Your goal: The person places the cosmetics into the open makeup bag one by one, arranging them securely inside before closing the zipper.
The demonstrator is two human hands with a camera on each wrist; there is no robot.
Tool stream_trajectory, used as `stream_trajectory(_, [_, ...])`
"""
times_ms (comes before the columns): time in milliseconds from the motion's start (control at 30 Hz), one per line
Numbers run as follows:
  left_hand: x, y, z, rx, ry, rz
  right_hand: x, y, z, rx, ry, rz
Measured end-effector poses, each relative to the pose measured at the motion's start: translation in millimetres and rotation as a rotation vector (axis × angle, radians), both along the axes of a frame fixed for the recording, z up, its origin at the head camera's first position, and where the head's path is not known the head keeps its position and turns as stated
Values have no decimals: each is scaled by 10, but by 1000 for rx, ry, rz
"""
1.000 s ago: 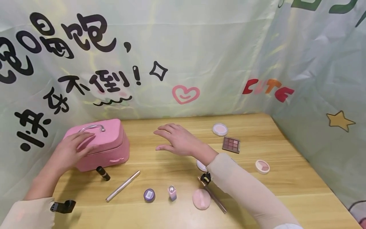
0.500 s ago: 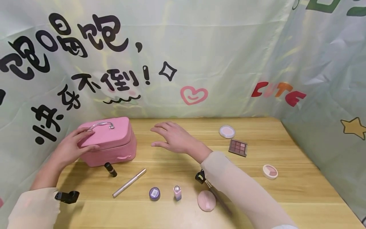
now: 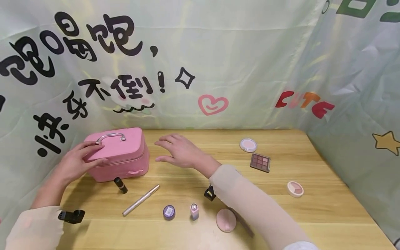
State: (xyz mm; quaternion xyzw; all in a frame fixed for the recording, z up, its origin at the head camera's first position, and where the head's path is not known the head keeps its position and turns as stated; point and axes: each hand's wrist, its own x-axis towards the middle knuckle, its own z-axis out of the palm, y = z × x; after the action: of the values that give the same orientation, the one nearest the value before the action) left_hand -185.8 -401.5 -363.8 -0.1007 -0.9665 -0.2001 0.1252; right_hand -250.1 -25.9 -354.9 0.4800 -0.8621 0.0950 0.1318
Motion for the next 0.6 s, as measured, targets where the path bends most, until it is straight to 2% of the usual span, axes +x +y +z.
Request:
stream_trajectory(233, [-41, 117, -21, 7, 55, -54, -21, -96, 19, 5, 23, 4])
stream_trajectory(467, [-26, 222, -20, 11, 64, -84, -21, -198, 11, -48, 37, 46])
stream_trajectory(600, [-59, 309, -37, 13, 64, -109, -16, -243, 14, -32, 38, 66])
